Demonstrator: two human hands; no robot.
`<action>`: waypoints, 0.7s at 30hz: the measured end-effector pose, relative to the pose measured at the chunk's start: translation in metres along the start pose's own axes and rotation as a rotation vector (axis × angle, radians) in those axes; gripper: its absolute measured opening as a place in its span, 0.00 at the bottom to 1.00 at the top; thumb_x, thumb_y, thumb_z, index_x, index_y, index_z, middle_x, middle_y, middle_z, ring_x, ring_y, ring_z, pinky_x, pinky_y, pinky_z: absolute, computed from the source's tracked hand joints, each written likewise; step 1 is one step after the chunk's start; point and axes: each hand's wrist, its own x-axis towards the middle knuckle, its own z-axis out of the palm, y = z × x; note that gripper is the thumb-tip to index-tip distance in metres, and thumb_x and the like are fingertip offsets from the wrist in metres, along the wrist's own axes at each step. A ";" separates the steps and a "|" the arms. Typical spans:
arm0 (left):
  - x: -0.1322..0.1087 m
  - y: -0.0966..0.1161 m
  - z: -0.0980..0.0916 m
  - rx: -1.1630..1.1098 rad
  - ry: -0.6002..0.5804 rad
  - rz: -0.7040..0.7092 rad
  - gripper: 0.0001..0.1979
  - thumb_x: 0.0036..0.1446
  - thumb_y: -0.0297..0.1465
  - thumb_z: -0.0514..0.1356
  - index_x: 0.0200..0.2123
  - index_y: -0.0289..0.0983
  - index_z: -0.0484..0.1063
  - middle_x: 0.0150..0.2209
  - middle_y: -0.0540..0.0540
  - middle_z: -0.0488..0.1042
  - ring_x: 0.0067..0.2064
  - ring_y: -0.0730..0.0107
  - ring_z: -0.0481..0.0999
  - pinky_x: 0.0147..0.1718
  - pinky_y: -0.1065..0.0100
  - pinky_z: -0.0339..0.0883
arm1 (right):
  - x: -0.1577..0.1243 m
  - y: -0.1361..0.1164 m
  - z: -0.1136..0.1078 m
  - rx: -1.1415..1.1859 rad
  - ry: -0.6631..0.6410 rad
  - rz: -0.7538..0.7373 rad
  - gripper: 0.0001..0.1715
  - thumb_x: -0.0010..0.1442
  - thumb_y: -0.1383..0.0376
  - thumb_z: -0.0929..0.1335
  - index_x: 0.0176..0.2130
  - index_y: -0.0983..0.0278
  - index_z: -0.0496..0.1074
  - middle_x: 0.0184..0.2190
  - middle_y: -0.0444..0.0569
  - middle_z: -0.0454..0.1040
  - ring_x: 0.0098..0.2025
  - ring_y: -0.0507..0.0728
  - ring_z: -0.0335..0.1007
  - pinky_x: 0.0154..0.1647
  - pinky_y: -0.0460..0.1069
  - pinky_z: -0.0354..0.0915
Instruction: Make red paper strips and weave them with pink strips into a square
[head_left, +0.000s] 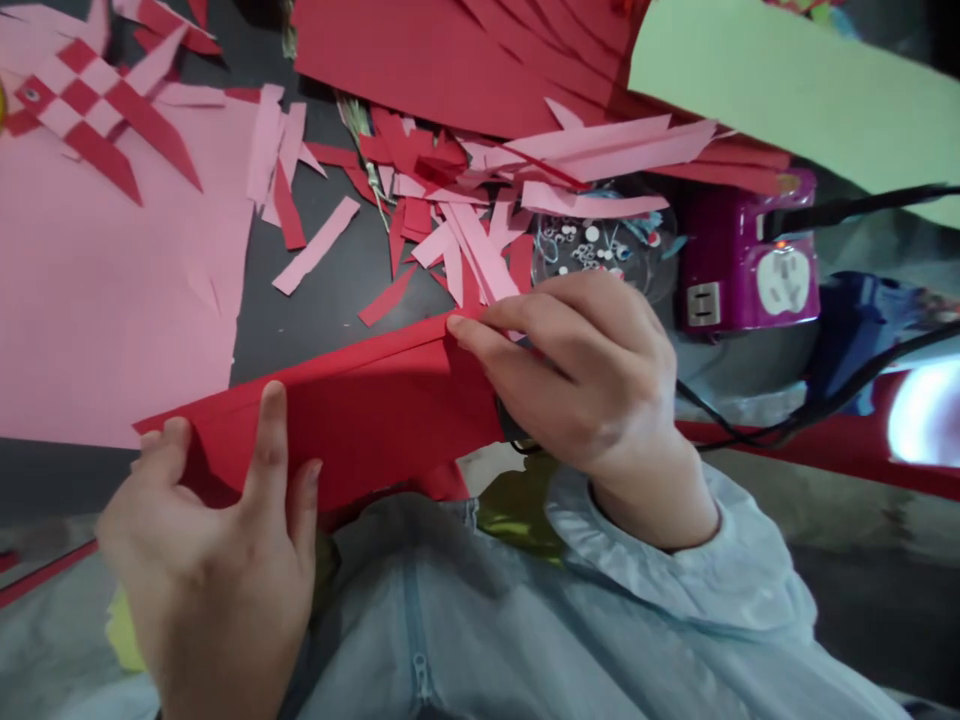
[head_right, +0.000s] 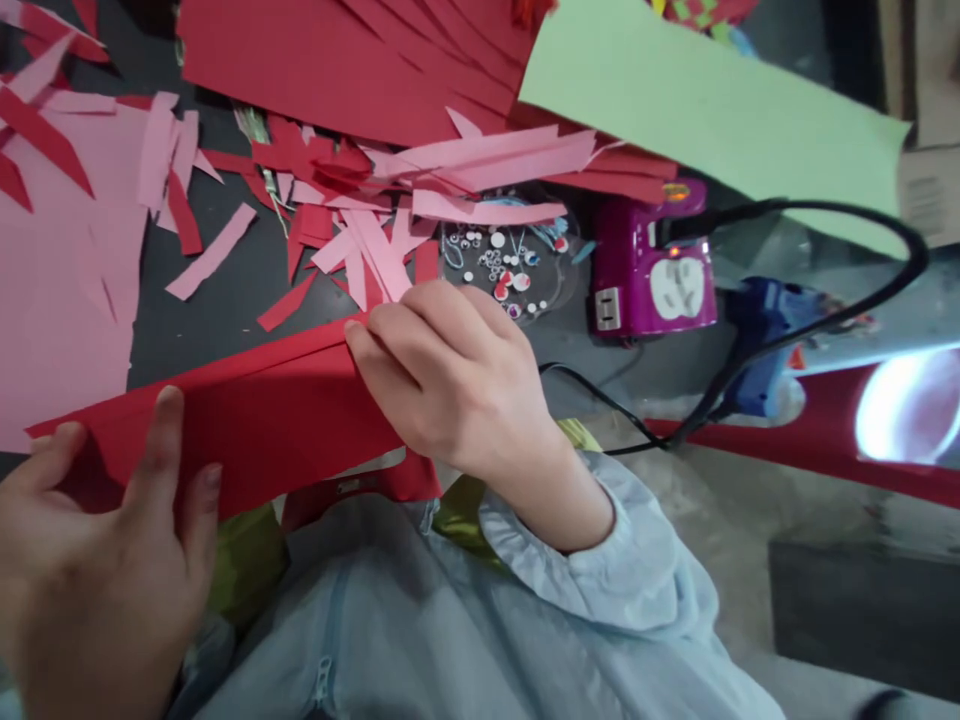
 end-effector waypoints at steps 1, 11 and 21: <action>0.000 0.000 0.000 0.004 -0.004 -0.005 0.42 0.57 0.37 0.61 0.71 0.52 0.46 0.68 0.31 0.49 0.64 0.24 0.59 0.55 0.27 0.55 | 0.003 -0.001 -0.002 0.004 -0.034 0.033 0.19 0.69 0.63 0.60 0.38 0.55 0.79 0.40 0.51 0.79 0.44 0.62 0.73 0.44 0.57 0.65; -0.002 -0.003 0.003 0.001 0.069 0.025 0.41 0.54 0.37 0.63 0.70 0.47 0.54 0.68 0.31 0.52 0.62 0.27 0.61 0.54 0.30 0.58 | 0.005 0.005 0.013 -0.241 0.383 -0.282 0.11 0.63 0.73 0.66 0.30 0.65 0.76 0.24 0.47 0.74 0.29 0.55 0.67 0.32 0.52 0.61; -0.063 -0.059 0.001 -0.336 0.040 -0.036 0.40 0.51 0.37 0.65 0.68 0.48 0.59 0.62 0.37 0.60 0.63 0.38 0.62 0.56 0.34 0.60 | 0.009 0.003 0.013 -0.361 0.414 -0.374 0.10 0.59 0.75 0.71 0.26 0.67 0.74 0.24 0.45 0.77 0.30 0.52 0.70 0.26 0.49 0.65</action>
